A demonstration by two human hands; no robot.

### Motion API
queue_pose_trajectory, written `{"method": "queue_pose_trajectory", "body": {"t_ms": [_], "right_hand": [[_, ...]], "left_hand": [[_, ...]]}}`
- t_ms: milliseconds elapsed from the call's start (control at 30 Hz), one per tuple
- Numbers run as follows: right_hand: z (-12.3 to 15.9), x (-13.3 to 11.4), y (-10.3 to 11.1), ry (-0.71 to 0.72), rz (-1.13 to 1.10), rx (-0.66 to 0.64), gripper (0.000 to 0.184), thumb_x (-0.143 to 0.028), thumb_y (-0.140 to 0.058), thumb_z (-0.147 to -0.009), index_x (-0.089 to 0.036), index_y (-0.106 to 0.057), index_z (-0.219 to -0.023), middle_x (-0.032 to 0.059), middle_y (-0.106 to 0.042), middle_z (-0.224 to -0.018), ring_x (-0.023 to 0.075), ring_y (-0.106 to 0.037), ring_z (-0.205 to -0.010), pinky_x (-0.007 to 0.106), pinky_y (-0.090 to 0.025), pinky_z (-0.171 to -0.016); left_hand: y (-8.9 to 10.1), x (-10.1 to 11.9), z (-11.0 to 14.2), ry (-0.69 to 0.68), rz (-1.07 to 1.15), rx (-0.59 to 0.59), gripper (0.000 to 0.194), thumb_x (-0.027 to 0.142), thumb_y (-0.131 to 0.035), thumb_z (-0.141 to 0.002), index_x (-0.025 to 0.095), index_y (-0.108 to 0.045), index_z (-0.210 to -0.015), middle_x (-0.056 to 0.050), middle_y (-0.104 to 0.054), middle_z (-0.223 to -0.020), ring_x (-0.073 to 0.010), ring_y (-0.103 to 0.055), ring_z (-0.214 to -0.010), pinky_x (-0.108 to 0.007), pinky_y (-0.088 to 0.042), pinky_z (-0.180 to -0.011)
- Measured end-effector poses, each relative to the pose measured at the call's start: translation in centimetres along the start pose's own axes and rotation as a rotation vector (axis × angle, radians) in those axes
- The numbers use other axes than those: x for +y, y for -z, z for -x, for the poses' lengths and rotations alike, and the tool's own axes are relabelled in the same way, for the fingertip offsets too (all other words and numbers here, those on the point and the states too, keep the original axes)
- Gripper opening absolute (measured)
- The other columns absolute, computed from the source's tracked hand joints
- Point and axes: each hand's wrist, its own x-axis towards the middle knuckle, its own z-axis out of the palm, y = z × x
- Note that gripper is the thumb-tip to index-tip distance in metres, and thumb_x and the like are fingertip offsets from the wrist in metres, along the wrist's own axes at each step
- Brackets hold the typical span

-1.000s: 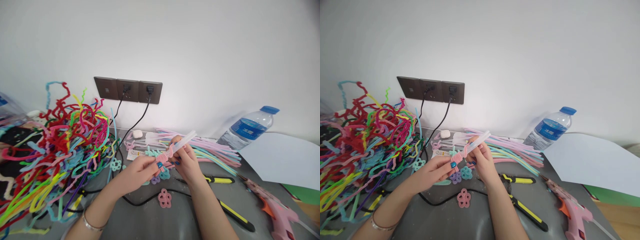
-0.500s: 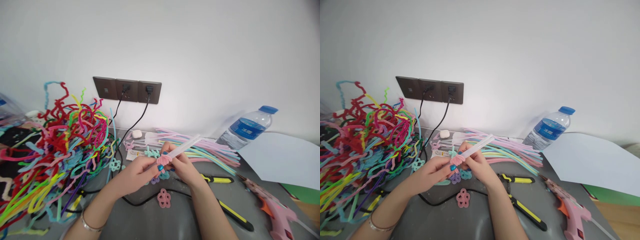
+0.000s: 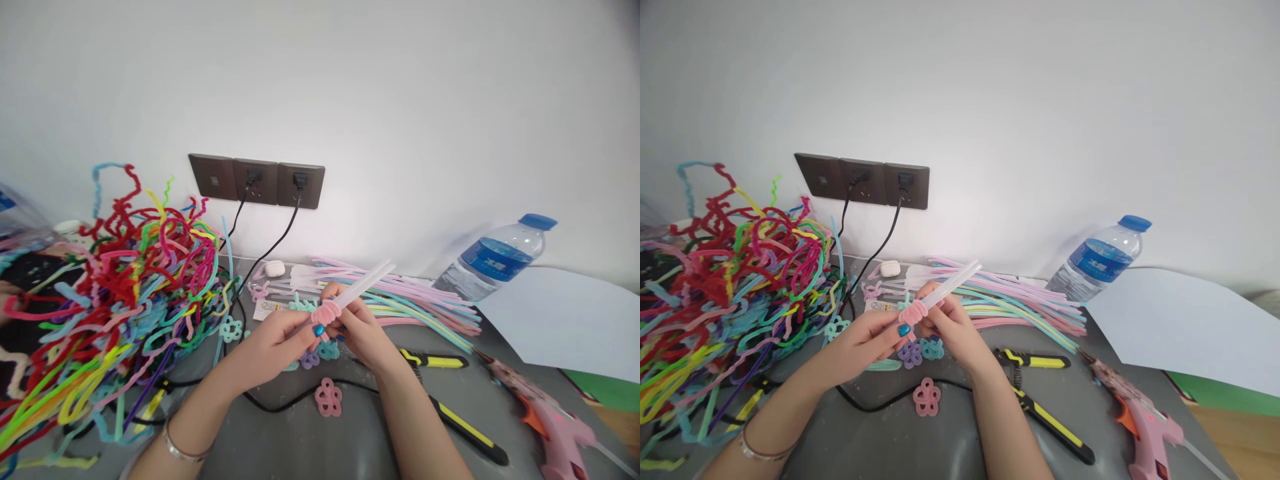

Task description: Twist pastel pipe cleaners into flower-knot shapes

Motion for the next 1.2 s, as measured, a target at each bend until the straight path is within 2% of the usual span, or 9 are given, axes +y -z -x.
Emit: {"method": "queue_pose_trajectory", "body": {"t_ms": [300, 433, 567, 667, 767, 933, 1033, 1133, 1200], "right_hand": [[-0.3, 0.7, -0.5, -0.001, 0.130, 0.038, 0.035, -0.054, -0.058, -0.088, -0.021, -0.051, -0.080, -0.0066, -0.039, -0.057, 0.0096, -0.035, -0.049, 0.023, -0.029, -0.048], [-0.5, 0.7, -0.6, 0.053, 0.136, 0.067, 0.032, -0.052, -0.056, -0.090, -0.021, -0.051, -0.083, -0.0082, -0.031, -0.057, 0.0089, -0.029, -0.048, 0.023, -0.027, -0.048], [-0.3, 0.2, -0.5, 0.180, 0.291, 0.105, 0.024, -0.042, -0.051, -0.096, -0.021, -0.051, -0.083, -0.0083, -0.029, -0.057, 0.0092, -0.024, -0.049, 0.023, -0.023, -0.048], [0.4, -0.7, -0.4, 0.173, 0.425, 0.164, 0.019, -0.037, -0.042, -0.100, -0.022, -0.053, -0.098, -0.0073, -0.029, -0.060, 0.0114, -0.026, -0.052, 0.025, -0.023, -0.050], [1.6, -2.2, -0.2, 0.153, 0.528, 0.162, 0.026, -0.035, -0.031, -0.103, -0.024, -0.052, -0.114, -0.0050, -0.032, -0.065, 0.0136, -0.031, -0.056, 0.026, -0.029, -0.053], [3.3, -4.5, 0.2, 0.141, 0.757, -0.009, 0.038, -0.024, -0.028, -0.102, -0.025, -0.046, -0.136, 0.0044, -0.060, -0.087, 0.0173, -0.050, -0.072, 0.030, -0.040, -0.067], [4.1, -5.3, 0.0, 0.063, 0.868, -0.068, 0.043, -0.018, -0.029, -0.100, -0.025, -0.043, -0.141, 0.0044, -0.064, -0.087, 0.0175, -0.053, -0.072, 0.030, -0.041, -0.070], [4.7, -6.0, -0.5, -0.094, 0.897, -0.198, 0.044, -0.015, -0.031, -0.097, -0.024, -0.050, -0.135, 0.0000, -0.057, -0.069, 0.0158, -0.051, -0.064, 0.027, -0.042, -0.065], [4.7, -6.4, -0.7, -0.226, 0.818, -0.418, 0.040, -0.015, -0.034, -0.096, -0.021, -0.060, -0.127, -0.0020, -0.052, -0.061, 0.0137, -0.049, -0.056, 0.025, -0.041, -0.059]], "left_hand": [[-0.1, -0.8, -0.4, -0.027, 0.009, 0.054, 0.042, 0.052, -0.042, -0.094, 0.018, -0.047, -0.070, 0.009, -0.027, -0.052, -0.0070, -0.021, -0.044, -0.022, -0.018, -0.043], [-0.6, -0.9, -0.7, -0.048, 0.084, 0.166, 0.041, 0.052, -0.043, -0.094, 0.018, -0.047, -0.072, 0.010, -0.027, -0.052, -0.0067, -0.019, -0.044, -0.021, -0.017, -0.043], [-0.8, -1.1, -1.2, -0.044, 0.192, 0.256, 0.042, 0.057, -0.048, -0.089, 0.019, -0.048, -0.072, 0.010, -0.027, -0.052, -0.0067, -0.019, -0.044, -0.021, -0.017, -0.042], [-0.3, -1.4, -1.3, -0.017, 0.145, 0.288, 0.041, 0.056, -0.047, -0.089, 0.019, -0.049, -0.073, 0.010, -0.027, -0.052, -0.0077, -0.021, -0.044, -0.022, -0.018, -0.043], [0.5, -1.7, -1.3, 0.033, -0.023, 0.284, 0.040, 0.051, -0.043, -0.093, 0.019, -0.046, -0.070, 0.009, -0.027, -0.052, -0.0091, -0.023, -0.046, -0.023, -0.019, -0.044], [1.2, -1.5, -1.1, 0.110, -0.254, 0.101, 0.039, 0.046, -0.040, -0.094, 0.020, -0.041, -0.065, 0.007, -0.032, -0.056, -0.0110, -0.031, -0.051, -0.024, -0.025, -0.049], [1.3, -1.1, -0.8, 0.158, -0.361, 0.007, 0.038, 0.042, -0.039, -0.094, 0.019, -0.042, -0.064, 0.005, -0.036, -0.058, -0.0121, -0.037, -0.055, -0.024, -0.028, -0.053], [1.3, -0.6, -0.2, 0.260, -0.482, -0.276, 0.028, 0.030, -0.044, -0.088, 0.018, -0.052, -0.063, 0.005, -0.042, -0.055, -0.0122, -0.040, -0.053, -0.024, -0.029, -0.051], [1.0, -0.4, 0.2, 0.348, -0.527, -0.538, 0.020, 0.019, -0.048, -0.080, 0.018, -0.057, -0.062, 0.005, -0.045, -0.051, -0.0112, -0.040, -0.048, -0.024, -0.029, -0.047]]}}
